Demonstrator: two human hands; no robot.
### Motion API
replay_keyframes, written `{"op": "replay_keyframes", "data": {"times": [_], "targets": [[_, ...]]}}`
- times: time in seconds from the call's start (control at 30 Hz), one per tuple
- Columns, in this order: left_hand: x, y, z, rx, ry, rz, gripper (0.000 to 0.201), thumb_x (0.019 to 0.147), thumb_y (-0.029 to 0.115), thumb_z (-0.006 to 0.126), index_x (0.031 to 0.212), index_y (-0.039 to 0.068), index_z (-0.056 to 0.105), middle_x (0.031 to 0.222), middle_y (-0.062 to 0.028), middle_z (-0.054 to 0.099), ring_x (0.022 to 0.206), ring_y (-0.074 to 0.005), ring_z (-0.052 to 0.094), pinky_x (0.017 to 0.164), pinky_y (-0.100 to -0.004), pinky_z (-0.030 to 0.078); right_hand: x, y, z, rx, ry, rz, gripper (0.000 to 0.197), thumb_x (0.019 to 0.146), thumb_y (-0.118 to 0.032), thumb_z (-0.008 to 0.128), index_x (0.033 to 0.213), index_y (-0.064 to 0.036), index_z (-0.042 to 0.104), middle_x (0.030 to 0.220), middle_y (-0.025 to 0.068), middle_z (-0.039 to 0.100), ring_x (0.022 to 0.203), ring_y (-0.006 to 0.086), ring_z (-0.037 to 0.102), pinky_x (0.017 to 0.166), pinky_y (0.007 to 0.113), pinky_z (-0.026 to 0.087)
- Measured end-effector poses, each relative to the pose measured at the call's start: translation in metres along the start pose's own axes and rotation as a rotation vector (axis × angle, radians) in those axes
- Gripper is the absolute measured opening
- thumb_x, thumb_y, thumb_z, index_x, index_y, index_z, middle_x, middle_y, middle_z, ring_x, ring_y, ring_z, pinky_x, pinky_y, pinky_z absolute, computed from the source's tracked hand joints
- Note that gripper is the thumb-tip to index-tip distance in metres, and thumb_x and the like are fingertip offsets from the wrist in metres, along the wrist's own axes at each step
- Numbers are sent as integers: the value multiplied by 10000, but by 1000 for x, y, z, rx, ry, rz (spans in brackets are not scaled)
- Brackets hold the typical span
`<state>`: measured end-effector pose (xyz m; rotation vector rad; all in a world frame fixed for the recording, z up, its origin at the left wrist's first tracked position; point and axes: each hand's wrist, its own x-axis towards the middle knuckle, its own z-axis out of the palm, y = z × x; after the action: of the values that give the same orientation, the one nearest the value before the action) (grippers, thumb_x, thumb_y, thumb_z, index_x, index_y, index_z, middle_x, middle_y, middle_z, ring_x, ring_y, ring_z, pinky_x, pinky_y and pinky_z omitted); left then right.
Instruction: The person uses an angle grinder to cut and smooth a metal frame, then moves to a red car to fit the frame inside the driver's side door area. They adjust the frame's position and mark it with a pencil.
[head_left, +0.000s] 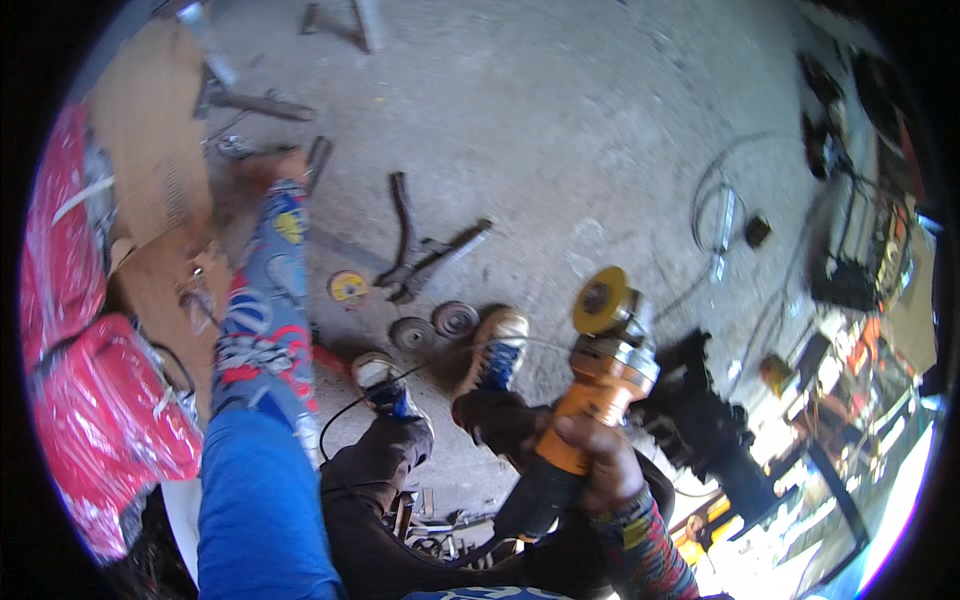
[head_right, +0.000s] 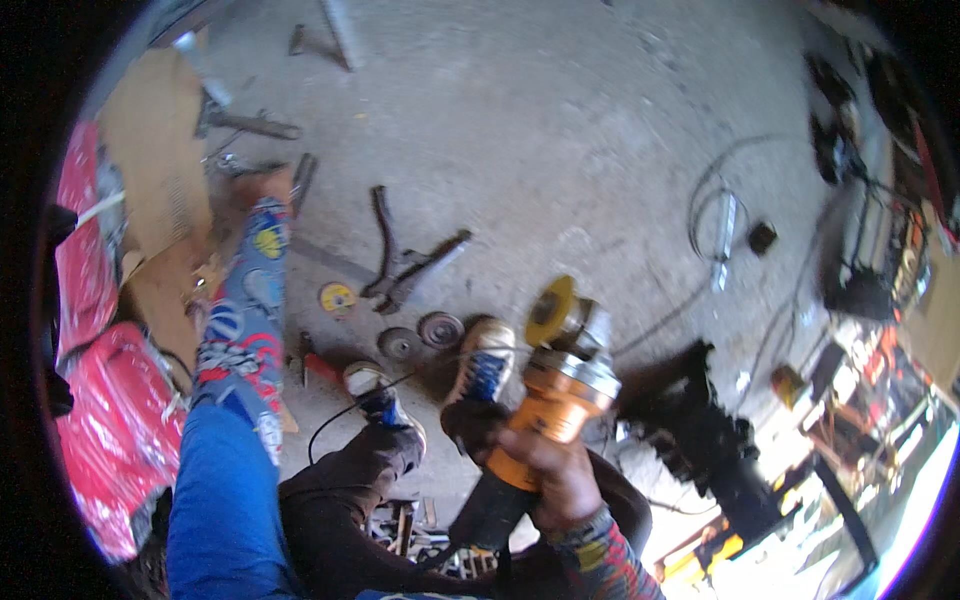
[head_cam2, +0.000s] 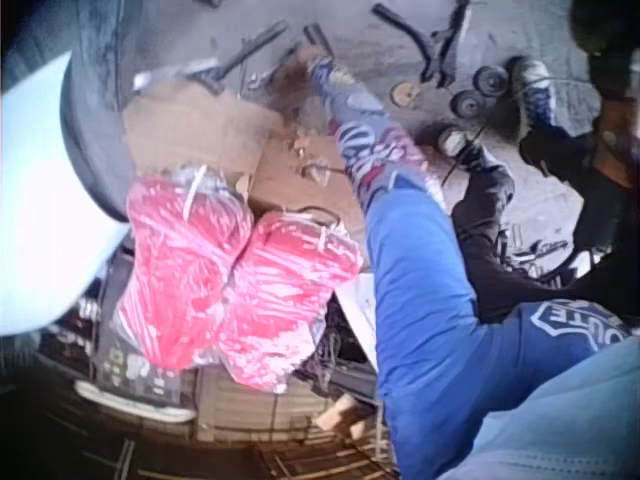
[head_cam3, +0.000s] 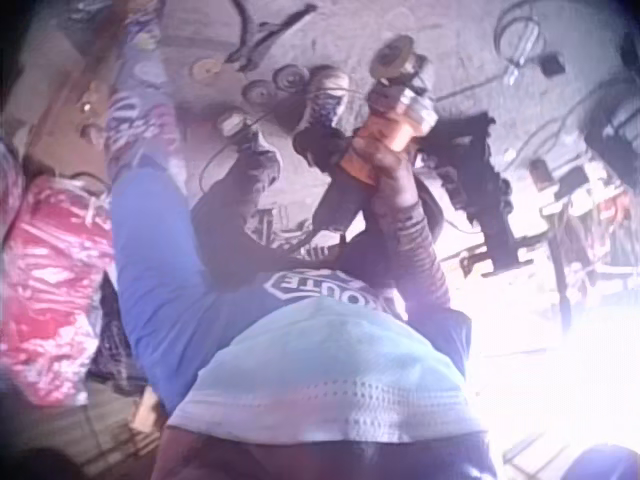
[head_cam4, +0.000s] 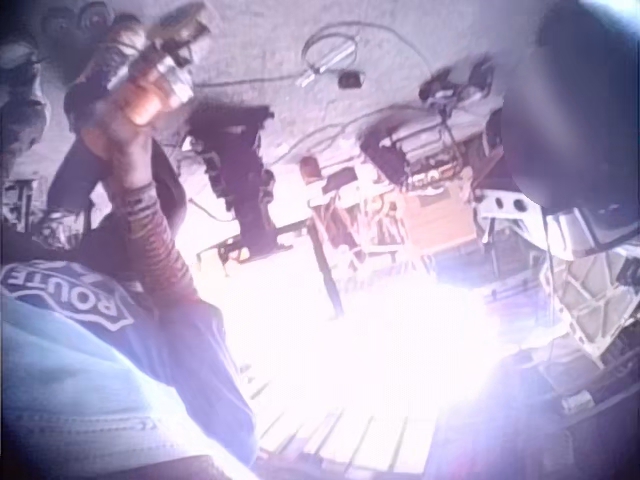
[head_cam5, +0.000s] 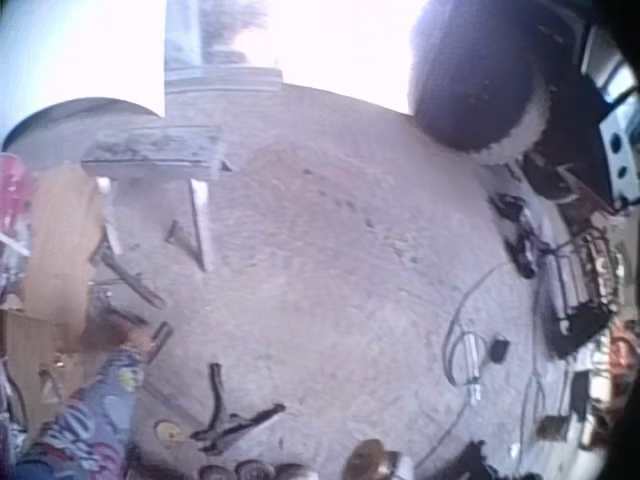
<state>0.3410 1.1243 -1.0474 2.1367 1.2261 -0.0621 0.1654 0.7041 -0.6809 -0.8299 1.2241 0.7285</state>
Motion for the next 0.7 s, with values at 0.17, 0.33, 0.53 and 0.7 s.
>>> {"op": "replay_keyframes", "data": {"times": [0.17, 0.33, 0.53, 0.7], "targets": [[-58, -37, -77, -517, -450, -489, 278, 811, 268, 595, 969, 42, 632, 876, -68, 657, 717, -177, 624, 599, -277, 502, -21, 23, -3, 94, -175, 28, 320, 841, -102, 754, 1112, -34, 598, 898, 40, 652, 812, 187, 679, 742, 347, 580], [-248, -16, -275, -349, -826, -595, 323, 866, 366, 564, 952, 68, 654, 805, -86, 683, 587, -194, 630, 501, -303, 509, -69, 57, 5, 110, -125, -112, 369, 796, -94, 772, 1109, -40, 585, 885, 58, 653, 757, 206, 679, 723, 386, 597], [-452, 94, -489, 39, -924, -439, 317, 981, 363, 634, 1049, 54, 627, 756, -83, 688, 531, -140, 614, 458, -274, 477, -245, 75, -55, 28, -39, -275, 402, 797, -151, 775, 1121, -31, 569, 904, 65, 663, 806, 212, 686, 764, 378, 592], [-567, 177, -588, 6, -935, 114, 372, 1013, 381, 612, 953, 15, 650, 753, 8, 593, 681, -66, 523, 603, -255, 435, -393, 75, -111, 195, -212, -453, 358, 840, -199, 710, 1102, -8, 559, 918, 119, 675, 832, 274, 693, 788, 417, 587]]}}
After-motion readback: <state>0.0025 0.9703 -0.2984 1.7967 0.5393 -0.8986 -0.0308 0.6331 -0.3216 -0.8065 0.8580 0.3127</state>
